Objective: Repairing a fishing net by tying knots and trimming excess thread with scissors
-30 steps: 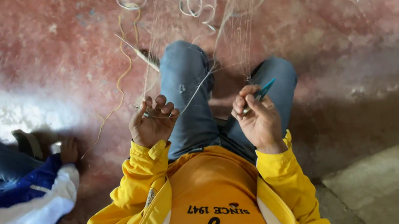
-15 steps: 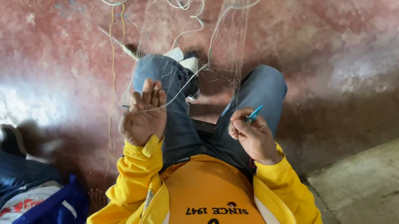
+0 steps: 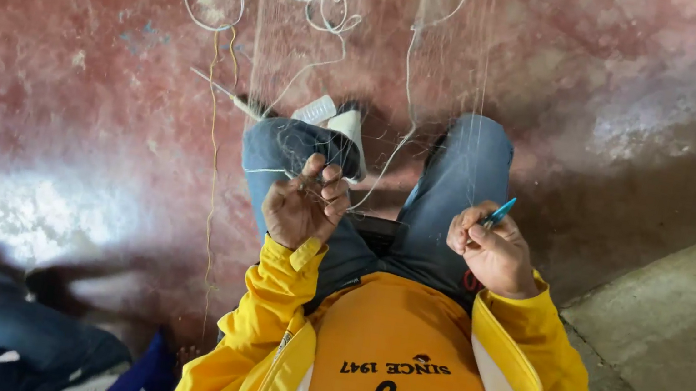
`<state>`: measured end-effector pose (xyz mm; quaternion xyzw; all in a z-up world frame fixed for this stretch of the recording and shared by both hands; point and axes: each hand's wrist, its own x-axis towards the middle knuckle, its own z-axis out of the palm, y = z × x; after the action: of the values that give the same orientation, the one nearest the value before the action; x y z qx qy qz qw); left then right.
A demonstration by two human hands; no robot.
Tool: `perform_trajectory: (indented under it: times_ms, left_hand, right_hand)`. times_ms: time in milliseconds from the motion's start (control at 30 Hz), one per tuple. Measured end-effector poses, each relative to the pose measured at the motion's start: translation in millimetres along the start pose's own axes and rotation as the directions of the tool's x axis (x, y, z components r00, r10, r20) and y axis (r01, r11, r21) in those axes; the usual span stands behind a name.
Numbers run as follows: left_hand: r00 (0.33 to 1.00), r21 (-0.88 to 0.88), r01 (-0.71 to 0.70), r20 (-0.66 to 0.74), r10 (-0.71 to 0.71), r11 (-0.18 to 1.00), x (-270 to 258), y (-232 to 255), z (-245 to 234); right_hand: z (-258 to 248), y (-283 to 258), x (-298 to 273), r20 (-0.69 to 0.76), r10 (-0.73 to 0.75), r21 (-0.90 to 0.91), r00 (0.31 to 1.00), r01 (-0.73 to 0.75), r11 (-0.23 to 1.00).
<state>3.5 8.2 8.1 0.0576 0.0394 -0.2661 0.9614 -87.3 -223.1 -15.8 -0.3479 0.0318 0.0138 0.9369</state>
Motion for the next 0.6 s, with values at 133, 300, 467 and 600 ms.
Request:
perform_trajectory:
  times_ms: [133,300,467,600]
  left_hand:
    - [0.987,-0.008,0.104,0.120,-0.102,0.995,6,15,3]
    - [0.939,0.121,0.224,0.238,-0.248,0.967,18,17,-12]
    - [0.996,0.247,0.084,-0.024,-0.081,0.965,26,26,-3]
    - [0.998,0.269,-0.001,-0.062,0.018,0.963,30,31,-7]
  right_hand:
    - [18,3,-10,0.021,-0.023,-0.052,1.000,0.024,0.998]
    - [37,4,-11,0.063,-0.006,-0.195,0.998,0.018,0.981]
    - [49,8,-3,0.031,0.047,-0.275,0.998,-0.037,0.961]
    - [54,14,4,-0.009,0.111,-0.334,0.994,-0.107,0.936]
